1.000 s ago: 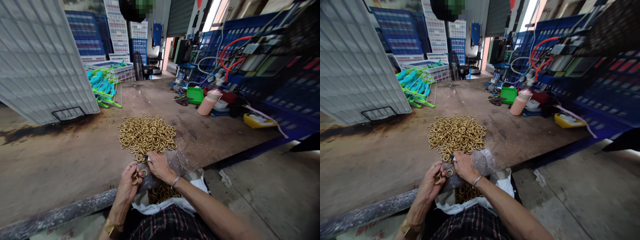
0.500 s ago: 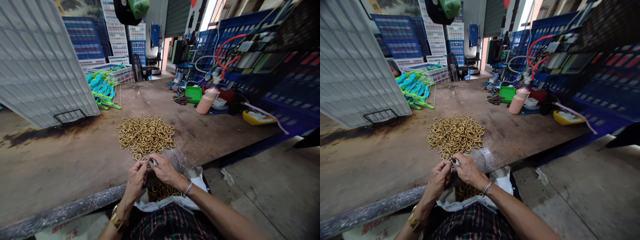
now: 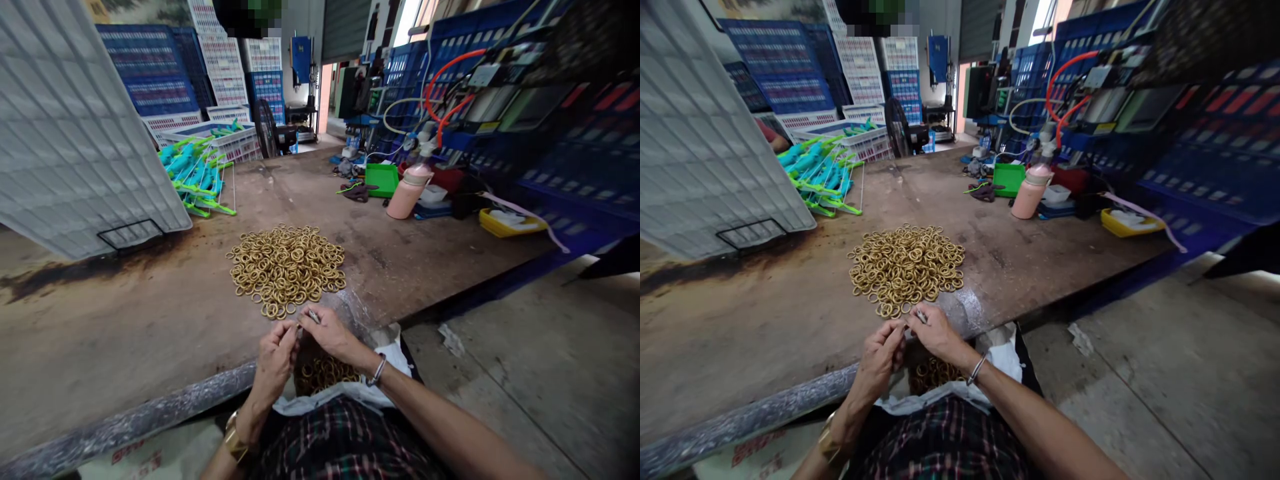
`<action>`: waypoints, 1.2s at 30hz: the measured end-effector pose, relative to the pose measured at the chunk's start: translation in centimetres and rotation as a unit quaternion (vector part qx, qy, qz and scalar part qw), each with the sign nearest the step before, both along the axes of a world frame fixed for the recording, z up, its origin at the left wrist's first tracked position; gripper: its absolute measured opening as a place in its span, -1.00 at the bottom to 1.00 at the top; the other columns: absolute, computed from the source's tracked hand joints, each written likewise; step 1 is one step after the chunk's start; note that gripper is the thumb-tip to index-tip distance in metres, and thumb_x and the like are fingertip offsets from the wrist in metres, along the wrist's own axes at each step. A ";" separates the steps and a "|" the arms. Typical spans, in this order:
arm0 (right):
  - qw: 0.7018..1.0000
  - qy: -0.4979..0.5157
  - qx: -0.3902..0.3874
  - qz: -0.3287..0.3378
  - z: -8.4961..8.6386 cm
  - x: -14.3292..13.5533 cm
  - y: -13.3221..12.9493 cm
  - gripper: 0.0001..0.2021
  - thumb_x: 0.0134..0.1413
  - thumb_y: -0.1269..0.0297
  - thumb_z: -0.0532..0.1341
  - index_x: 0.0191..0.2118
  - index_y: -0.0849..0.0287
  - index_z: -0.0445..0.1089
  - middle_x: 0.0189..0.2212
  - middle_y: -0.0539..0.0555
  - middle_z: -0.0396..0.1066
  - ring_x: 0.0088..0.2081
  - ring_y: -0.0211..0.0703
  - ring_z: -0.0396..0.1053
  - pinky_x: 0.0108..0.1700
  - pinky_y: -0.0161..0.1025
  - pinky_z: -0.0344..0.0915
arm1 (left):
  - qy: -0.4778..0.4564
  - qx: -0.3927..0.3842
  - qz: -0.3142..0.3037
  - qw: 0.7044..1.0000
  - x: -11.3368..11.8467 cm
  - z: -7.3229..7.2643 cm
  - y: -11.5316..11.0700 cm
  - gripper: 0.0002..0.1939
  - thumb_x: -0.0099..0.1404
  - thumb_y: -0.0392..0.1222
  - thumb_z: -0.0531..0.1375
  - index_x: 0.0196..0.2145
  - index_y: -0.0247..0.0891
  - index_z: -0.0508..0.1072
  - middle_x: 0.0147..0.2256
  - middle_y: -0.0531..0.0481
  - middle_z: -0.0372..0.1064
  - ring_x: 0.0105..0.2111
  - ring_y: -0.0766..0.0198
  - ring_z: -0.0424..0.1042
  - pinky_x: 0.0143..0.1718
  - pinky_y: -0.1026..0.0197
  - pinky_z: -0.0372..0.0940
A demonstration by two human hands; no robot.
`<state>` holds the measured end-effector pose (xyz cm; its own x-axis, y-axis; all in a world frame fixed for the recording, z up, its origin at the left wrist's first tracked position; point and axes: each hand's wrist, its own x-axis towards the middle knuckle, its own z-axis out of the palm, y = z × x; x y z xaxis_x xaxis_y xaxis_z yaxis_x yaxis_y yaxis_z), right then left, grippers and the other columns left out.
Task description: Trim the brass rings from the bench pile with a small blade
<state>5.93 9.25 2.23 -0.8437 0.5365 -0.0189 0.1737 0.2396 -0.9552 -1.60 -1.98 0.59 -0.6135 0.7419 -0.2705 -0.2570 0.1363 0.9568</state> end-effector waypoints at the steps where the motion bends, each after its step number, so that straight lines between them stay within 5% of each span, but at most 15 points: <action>1: 1.000 -0.002 0.017 -0.005 0.1 0.0 0.0 -0.80 0.03 0.22 0.06 -0.52 0.20 0.22 -0.62 -0.10 0.14 -0.53 -0.35 0.07 -0.47 -0.40 0.04 | -0.026 -0.002 -0.007 1.000 0.1 -0.1 0.0 -0.68 0.12 0.08 0.13 -0.40 -0.27 0.34 -0.66 0.19 0.12 -0.73 0.50 0.04 -0.73 0.42 -0.07; 18: 0.999 0.000 0.044 0.004 0.2 0.4 -0.3 -0.79 0.12 0.28 -0.01 -0.44 0.20 0.28 -0.59 -0.06 0.26 -0.51 -0.33 0.18 -0.44 -0.39 0.09 | -0.148 0.067 -0.023 0.986 0.5 0.5 -0.1 -0.68 0.06 0.04 0.21 -0.46 -0.26 0.24 -0.63 0.20 0.17 -0.73 0.53 0.07 -0.75 0.45 -0.08; 22: 0.987 -0.041 0.158 -0.013 -0.2 0.8 0.0 -0.81 0.11 0.33 -0.02 -0.42 0.20 0.27 -0.58 -0.05 0.27 -0.52 -0.32 0.18 -0.43 -0.37 0.06 | -0.128 0.062 -0.009 0.990 0.4 0.5 -0.2 -0.69 0.08 0.04 0.19 -0.45 -0.25 0.23 -0.63 0.20 0.17 -0.74 0.53 0.07 -0.76 0.46 -0.07; 26: 0.946 -0.096 0.304 0.057 -0.8 1.4 -0.2 -0.88 -0.04 0.48 0.04 -0.40 0.19 0.29 -0.52 -0.01 0.31 -0.49 -0.28 0.19 -0.42 -0.34 0.01 | -0.088 0.050 -0.009 0.995 0.4 0.2 -0.2 -0.69 0.12 0.05 0.16 -0.44 -0.25 0.23 -0.62 0.19 0.18 -0.73 0.53 0.08 -0.76 0.46 -0.05; 36: 0.901 -0.197 0.376 0.092 -0.4 1.3 -0.8 -0.80 0.01 0.49 -0.02 -0.27 0.22 0.29 -0.39 0.08 0.40 -0.41 -0.21 0.29 -0.40 -0.30 0.02 | -0.007 0.012 -0.005 1.000 0.4 0.5 -0.1 -0.66 0.11 0.10 0.13 -0.46 -0.26 0.24 -0.64 0.19 0.16 -0.73 0.52 0.09 -0.75 0.46 -0.03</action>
<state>7.18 8.47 1.78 -0.9265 0.3753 -0.0263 0.3561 0.8523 -0.3830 -1.24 -2.13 1.13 -0.6021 0.7545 -0.2612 -0.2698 0.1157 0.9560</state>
